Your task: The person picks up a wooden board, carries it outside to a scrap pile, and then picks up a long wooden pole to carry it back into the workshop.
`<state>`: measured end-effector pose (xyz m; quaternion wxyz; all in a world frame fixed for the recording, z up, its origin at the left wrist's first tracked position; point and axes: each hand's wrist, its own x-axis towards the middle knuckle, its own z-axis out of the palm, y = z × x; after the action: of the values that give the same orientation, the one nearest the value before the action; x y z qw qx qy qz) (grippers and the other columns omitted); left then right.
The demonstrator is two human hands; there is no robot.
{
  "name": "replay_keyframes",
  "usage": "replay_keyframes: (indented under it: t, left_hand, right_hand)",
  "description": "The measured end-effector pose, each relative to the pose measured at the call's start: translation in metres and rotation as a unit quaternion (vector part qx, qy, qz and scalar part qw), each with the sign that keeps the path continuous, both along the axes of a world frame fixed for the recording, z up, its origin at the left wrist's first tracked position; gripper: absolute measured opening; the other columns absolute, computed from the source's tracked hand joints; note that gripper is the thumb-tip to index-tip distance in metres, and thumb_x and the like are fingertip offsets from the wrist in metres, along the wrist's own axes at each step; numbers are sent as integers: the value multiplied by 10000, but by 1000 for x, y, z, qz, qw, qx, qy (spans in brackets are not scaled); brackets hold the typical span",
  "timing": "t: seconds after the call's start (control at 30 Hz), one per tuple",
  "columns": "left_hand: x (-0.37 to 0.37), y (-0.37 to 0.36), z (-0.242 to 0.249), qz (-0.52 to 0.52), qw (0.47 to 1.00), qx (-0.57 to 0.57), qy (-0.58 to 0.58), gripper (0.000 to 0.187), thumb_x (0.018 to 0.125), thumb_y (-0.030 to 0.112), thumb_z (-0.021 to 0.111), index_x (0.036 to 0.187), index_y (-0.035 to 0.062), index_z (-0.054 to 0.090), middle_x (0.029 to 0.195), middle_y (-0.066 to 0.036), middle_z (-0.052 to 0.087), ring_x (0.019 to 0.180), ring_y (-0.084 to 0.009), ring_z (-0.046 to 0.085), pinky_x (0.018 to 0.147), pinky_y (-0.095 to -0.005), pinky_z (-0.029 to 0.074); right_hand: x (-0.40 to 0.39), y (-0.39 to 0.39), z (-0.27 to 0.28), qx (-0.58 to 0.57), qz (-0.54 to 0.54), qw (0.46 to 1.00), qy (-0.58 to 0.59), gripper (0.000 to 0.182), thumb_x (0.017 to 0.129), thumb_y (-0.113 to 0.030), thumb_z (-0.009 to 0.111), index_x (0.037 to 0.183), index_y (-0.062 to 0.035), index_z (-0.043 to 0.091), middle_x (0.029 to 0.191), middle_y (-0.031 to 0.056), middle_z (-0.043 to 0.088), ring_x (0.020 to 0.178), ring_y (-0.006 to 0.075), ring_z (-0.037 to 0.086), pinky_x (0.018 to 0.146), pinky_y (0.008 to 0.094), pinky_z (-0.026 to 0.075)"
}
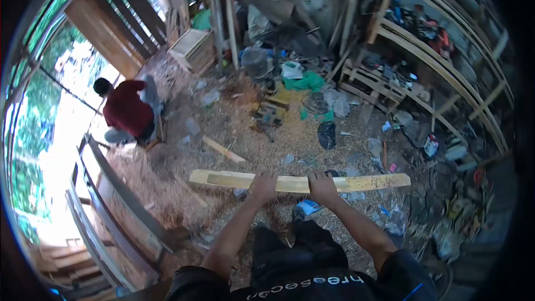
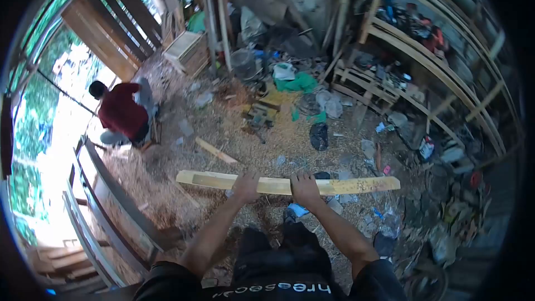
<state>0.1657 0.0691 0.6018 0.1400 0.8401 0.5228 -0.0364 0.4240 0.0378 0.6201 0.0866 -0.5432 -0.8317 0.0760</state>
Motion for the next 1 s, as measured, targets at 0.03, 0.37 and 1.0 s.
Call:
replay_keyframes:
  t: [0.03,0.37,1.0]
  left_hand:
    - [14,-1,11,-21,1000,-4,6,632,752,290,713,1300,45,516,1280,-157,589,1227,-298,537,1084,-447,348]
    - [91,23,36,-108,994,-14,-15,577,720,282,738,1226,72,555,1230,-161,608,1193,-297,558,1032,-447,402]
    - [121,82,39,-368,926,-74,-44,486,682,191,749,1130,86,594,1121,-161,635,1114,-339,585,958,-463,430]
  right_hand:
    - [11,-11,9,-12,-29,1000,-6,280,771,-150,629,1026,-50,575,1006,151,639,967,342,620,850,479,433]
    - [69,-38,32,-17,-136,990,-25,217,794,-165,605,988,-71,577,913,137,652,911,337,643,824,473,454]
    - [10,-93,33,-42,-410,911,22,159,817,-129,574,957,-53,567,905,167,653,875,340,638,773,489,476]
